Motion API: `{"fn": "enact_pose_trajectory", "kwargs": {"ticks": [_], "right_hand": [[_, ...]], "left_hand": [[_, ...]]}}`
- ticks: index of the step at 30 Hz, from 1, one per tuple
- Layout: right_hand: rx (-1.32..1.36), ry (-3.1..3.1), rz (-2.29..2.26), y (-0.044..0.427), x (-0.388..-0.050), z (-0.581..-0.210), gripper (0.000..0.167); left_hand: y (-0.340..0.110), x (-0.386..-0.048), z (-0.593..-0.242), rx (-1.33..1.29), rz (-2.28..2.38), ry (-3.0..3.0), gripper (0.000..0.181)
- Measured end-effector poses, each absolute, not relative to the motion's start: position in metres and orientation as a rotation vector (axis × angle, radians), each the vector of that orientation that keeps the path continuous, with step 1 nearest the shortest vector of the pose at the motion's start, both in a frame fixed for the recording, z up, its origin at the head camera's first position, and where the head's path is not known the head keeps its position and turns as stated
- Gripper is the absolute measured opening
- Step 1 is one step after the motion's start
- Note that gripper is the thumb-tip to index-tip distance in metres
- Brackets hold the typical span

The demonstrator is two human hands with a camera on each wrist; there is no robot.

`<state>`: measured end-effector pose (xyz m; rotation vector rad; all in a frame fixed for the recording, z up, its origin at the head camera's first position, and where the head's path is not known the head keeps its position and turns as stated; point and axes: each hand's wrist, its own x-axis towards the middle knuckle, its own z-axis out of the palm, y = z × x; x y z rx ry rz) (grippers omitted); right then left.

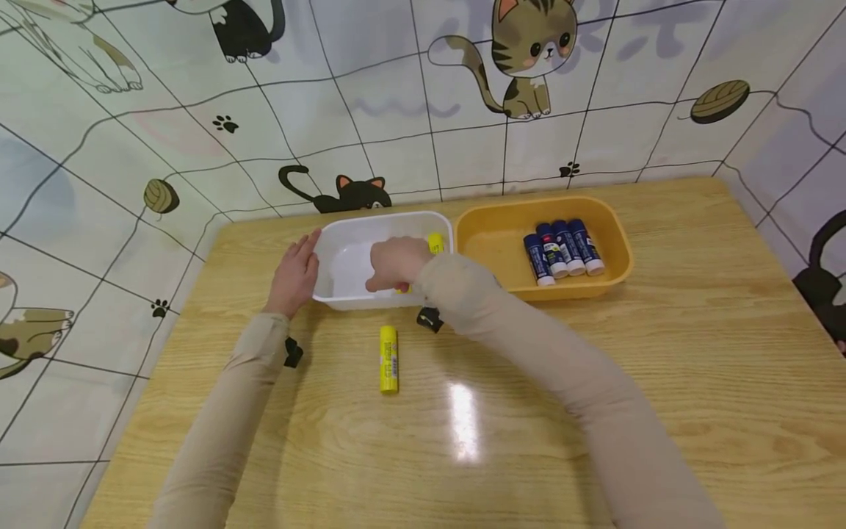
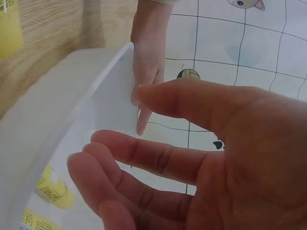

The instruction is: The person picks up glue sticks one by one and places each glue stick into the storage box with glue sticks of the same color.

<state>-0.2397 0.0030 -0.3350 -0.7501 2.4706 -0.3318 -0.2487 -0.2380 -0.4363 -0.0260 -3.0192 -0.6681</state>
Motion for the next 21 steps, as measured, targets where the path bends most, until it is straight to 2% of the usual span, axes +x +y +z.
{"fn": "enact_pose_trajectory", "kwargs": {"ticks": [21], "right_hand": [[-0.945,2.400,-0.430,0.010,-0.212,-0.357,0.017]], "left_hand": [[-0.237,-0.249,-0.436,-0.005,-0.710,-3.005,0.050]]}}
